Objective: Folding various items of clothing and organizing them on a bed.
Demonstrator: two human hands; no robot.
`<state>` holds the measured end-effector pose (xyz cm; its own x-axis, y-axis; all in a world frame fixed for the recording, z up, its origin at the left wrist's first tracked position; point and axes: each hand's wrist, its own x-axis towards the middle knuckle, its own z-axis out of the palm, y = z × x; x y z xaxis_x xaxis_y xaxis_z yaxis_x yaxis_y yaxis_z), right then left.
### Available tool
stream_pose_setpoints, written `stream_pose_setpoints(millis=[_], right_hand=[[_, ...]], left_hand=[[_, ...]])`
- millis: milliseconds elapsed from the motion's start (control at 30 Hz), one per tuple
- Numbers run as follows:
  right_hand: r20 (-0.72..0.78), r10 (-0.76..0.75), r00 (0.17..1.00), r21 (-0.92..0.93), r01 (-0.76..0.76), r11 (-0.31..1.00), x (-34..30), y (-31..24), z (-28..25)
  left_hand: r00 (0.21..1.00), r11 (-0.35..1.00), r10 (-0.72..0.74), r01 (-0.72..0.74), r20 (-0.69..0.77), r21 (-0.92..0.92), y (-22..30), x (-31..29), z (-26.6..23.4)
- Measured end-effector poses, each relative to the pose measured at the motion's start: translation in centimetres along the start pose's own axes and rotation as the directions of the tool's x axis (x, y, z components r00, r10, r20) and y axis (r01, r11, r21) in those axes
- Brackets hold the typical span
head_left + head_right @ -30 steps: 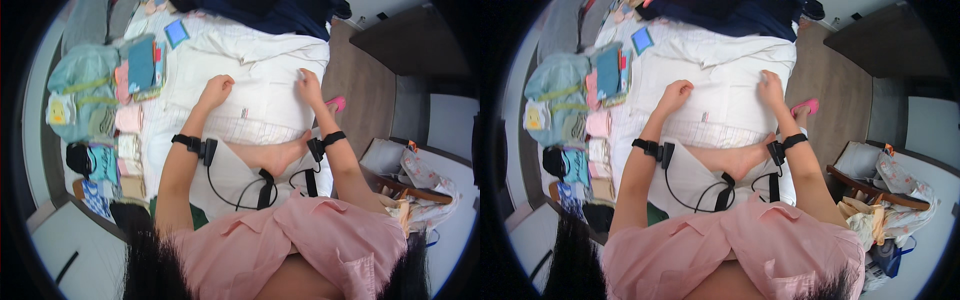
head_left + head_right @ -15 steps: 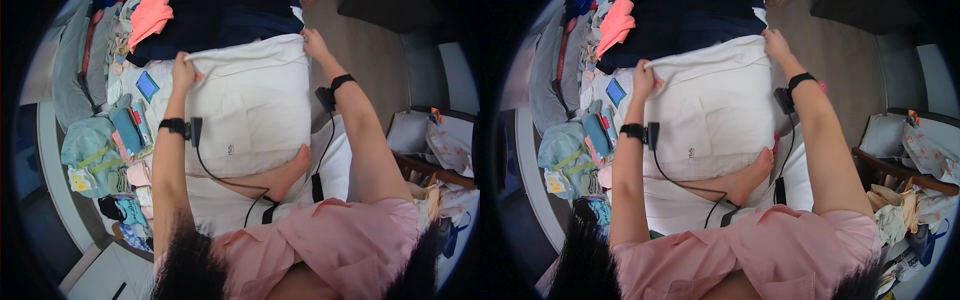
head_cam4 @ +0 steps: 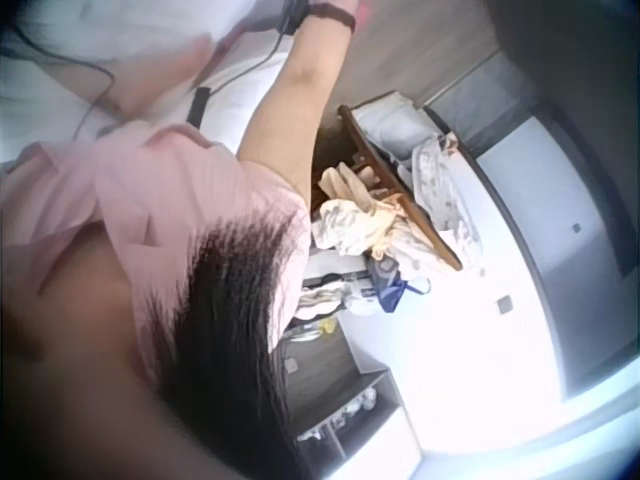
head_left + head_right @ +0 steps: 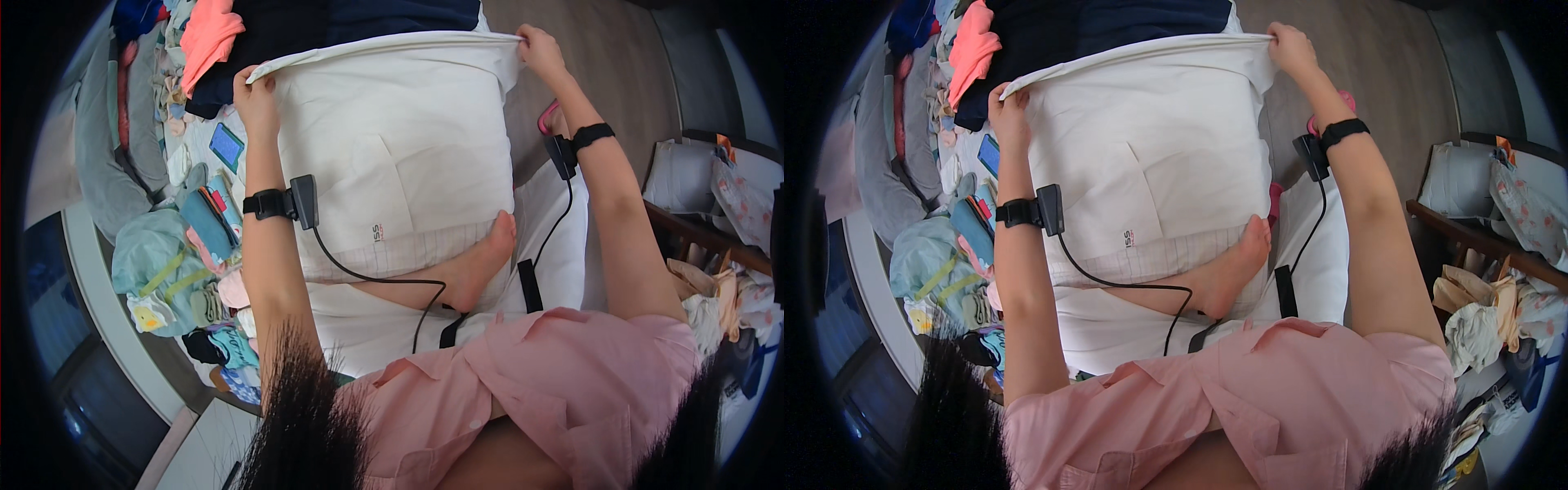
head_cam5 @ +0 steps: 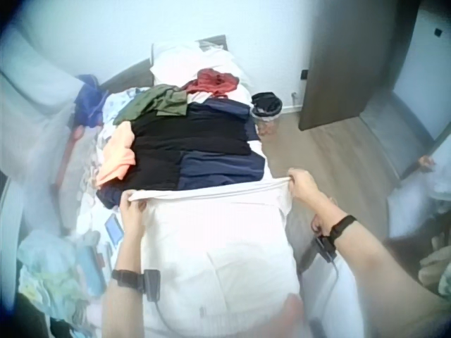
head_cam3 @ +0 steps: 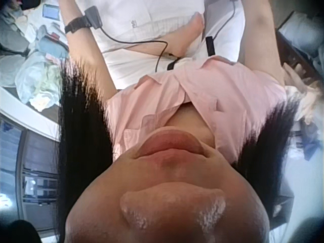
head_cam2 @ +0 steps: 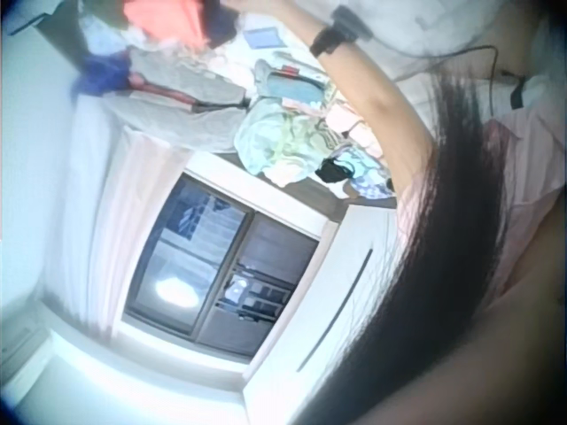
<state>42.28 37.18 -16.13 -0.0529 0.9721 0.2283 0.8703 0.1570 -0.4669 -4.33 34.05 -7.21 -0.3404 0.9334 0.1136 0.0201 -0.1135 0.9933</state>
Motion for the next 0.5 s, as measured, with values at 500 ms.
stream_pose_setpoints(millis=[500], right_hand=[[-0.211, 0.09, 0.973, 0.012, -0.09, 0.996, -2.1, -1.3, -1.9]], left_hand=[[1.0, 0.994, -0.018, 0.017, -0.015, -0.107, 3.8, -3.4, -0.6]])
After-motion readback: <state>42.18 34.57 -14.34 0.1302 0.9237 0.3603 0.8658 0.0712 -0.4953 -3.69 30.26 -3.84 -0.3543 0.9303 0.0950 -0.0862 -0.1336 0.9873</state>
